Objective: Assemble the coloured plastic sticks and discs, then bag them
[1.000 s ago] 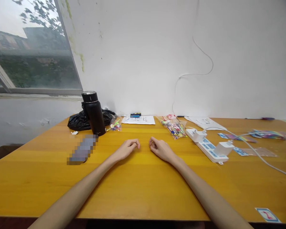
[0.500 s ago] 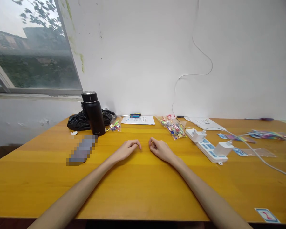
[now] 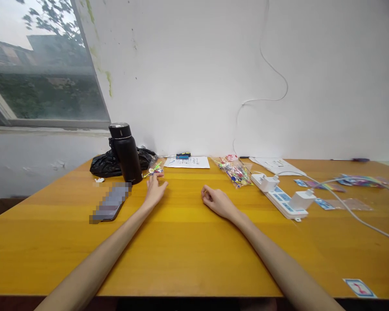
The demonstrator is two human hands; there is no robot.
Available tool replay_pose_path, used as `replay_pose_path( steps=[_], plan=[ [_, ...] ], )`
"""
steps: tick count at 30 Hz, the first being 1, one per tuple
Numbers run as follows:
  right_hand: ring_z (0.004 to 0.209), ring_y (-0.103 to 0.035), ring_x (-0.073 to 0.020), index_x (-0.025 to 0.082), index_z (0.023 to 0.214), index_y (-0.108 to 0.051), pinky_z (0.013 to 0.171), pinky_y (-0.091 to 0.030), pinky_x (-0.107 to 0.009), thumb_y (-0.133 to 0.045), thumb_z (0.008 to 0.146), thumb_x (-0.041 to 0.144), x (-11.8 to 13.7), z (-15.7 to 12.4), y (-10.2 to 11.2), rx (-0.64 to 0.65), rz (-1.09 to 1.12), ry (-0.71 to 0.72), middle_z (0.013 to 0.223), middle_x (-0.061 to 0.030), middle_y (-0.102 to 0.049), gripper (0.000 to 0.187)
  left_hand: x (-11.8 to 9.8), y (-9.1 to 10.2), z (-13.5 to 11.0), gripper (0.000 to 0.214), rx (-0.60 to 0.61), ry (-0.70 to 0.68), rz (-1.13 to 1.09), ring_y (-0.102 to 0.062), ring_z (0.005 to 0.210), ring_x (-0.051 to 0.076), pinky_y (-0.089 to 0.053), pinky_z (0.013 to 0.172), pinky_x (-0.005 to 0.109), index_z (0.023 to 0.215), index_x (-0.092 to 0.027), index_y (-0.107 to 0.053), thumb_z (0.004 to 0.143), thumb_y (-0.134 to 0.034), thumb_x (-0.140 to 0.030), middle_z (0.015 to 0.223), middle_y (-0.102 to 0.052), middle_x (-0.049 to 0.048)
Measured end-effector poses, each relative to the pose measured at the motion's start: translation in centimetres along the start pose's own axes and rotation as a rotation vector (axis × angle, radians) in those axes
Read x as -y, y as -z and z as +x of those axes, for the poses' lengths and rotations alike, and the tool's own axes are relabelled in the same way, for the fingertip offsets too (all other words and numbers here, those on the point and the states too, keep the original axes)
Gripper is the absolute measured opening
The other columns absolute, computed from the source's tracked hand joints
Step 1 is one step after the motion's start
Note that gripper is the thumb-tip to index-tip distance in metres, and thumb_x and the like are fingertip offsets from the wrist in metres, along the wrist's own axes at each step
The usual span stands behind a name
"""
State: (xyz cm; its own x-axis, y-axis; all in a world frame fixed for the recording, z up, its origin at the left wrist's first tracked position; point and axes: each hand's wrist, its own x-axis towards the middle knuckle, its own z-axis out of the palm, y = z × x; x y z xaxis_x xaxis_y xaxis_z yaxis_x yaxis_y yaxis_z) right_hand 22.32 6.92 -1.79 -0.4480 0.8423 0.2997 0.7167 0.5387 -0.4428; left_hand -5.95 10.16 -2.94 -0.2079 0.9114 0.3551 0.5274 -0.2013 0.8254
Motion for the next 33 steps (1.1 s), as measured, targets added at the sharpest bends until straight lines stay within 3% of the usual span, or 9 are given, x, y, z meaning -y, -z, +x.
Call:
replay_pose_path(
  steps=[2,5,9,12,16,22,33],
  plan=[
    [0.061,-0.052,-0.0117,0.022,0.095,-0.054,0.058,-0.026,-0.023,-0.051,0.086,0.016,0.0,0.0,0.0,0.006,0.002,-0.001,0.069,0.0037,-0.060,0.011,0.2,0.7,0.0,0.042,-0.039,-0.066,0.121,-0.031,0.139,0.034,-0.022,0.116,0.053,0.119,-0.020,-0.054,0.077,-0.060,-0.022,0.141,-0.042,0.0153],
    [0.061,-0.052,-0.0119,0.022,0.095,-0.053,0.058,-0.026,-0.023,-0.051,0.087,0.016,0.1,-0.1,0.1,0.007,0.000,0.005,0.069,0.0037,-0.060,0.010,0.4,1.2,-0.3,0.058,-0.011,-0.160,0.377,-0.014,0.148,0.038,-0.018,0.118,0.054,0.137,-0.022,-0.048,0.081,-0.058,-0.024,0.159,-0.019,0.0144],
    [0.060,-0.052,-0.0122,0.022,0.094,-0.053,0.058,-0.026,-0.023,-0.050,0.087,0.017,0.2,-0.1,0.2,0.009,-0.002,0.002,0.070,0.0032,-0.060,0.009,1.0,1.3,-0.1,0.069,0.101,-0.057,0.505,-0.004,0.150,0.043,-0.020,0.117,0.057,0.152,-0.026,-0.032,0.086,-0.053,-0.030,0.166,-0.002,0.0122],
    [0.060,-0.052,-0.0123,0.022,0.094,-0.053,0.058,-0.026,-0.023,-0.051,0.087,0.016,0.2,0.0,0.2,0.009,-0.002,-0.002,0.070,0.0032,-0.060,0.010,1.5,1.5,0.3,0.067,0.136,-0.014,0.546,-0.007,0.150,0.044,-0.022,0.116,0.057,0.154,-0.028,-0.029,0.090,-0.049,-0.034,0.166,-0.006,0.0125],
    [0.061,-0.052,-0.0122,0.022,0.095,-0.053,0.058,-0.026,-0.023,-0.051,0.086,0.016,0.2,-0.1,0.2,0.013,0.005,0.006,0.069,0.0035,-0.060,0.011,2.0,1.9,0.6,0.058,0.116,-0.011,0.637,-0.018,0.148,0.043,-0.023,0.115,0.057,0.150,-0.027,-0.037,0.093,-0.044,-0.038,0.164,-0.016,0.0135],
    [0.060,-0.052,-0.0117,0.022,0.096,-0.053,0.058,-0.026,-0.023,-0.049,0.088,0.016,0.1,-0.1,0.1,-0.003,-0.017,0.013,0.070,0.0036,-0.059,0.011,1.2,2.1,0.3,0.050,0.156,-0.014,0.687,-0.027,0.145,0.041,-0.025,0.114,0.056,0.142,-0.021,-0.045,0.095,-0.038,-0.037,0.159,-0.029,0.0170],
    [0.061,-0.053,-0.0122,0.022,0.095,-0.054,0.058,-0.027,-0.023,-0.050,0.086,0.015,0.3,-0.1,0.2,0.001,-0.003,0.004,0.071,0.0030,-0.061,0.012,0.8,2.4,0.5,0.032,0.267,-0.158,0.528,-0.043,0.136,0.030,-0.031,0.113,0.048,0.116,-0.027,-0.062,0.092,-0.041,-0.032,0.147,-0.046,0.0086]
  ],
)
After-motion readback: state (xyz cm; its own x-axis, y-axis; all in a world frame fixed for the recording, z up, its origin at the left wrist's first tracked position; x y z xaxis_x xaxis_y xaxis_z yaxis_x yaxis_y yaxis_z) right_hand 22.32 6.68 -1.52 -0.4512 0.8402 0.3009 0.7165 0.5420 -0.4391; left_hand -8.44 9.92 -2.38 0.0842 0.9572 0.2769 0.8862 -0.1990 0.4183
